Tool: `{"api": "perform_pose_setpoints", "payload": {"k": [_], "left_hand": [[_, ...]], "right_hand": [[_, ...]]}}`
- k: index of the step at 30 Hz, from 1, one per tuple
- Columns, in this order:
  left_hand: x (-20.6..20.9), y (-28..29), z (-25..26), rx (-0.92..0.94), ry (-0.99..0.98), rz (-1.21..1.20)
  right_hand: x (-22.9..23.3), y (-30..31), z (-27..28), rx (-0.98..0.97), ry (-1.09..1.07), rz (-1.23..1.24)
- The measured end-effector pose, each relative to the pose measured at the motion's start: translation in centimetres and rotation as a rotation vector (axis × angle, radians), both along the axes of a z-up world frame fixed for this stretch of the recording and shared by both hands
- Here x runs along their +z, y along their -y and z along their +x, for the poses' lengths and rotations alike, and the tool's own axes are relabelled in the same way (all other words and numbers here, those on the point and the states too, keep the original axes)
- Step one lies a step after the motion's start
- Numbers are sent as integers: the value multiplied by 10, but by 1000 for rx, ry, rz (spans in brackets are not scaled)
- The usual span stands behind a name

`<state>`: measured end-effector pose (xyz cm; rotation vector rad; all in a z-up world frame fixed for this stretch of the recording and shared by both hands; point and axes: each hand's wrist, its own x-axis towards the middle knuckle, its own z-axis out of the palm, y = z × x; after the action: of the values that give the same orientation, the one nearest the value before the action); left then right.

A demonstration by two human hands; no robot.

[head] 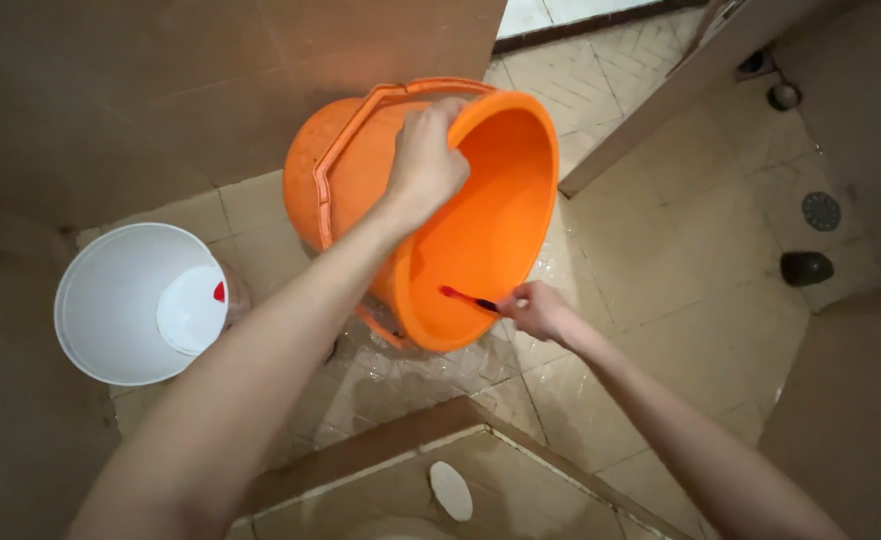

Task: Cleaning a bucket and small container with a brush and liquid cleaner.

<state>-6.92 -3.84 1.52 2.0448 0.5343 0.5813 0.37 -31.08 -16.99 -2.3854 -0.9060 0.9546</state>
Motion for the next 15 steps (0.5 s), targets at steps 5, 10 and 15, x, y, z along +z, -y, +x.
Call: {"api": "perform_pose_setpoints", "payload": {"k": [5,10,15], "left_hand": [[6,-4,-4,62,9,16],[7,-27,-17,51,67,4],[1,-47,-23,60,94,18]], "right_hand": [[-65,-24,28,-247,1,38],[-31,-42,36,-147,-55,96],[-20,-53,49,-175,9,0]]}}
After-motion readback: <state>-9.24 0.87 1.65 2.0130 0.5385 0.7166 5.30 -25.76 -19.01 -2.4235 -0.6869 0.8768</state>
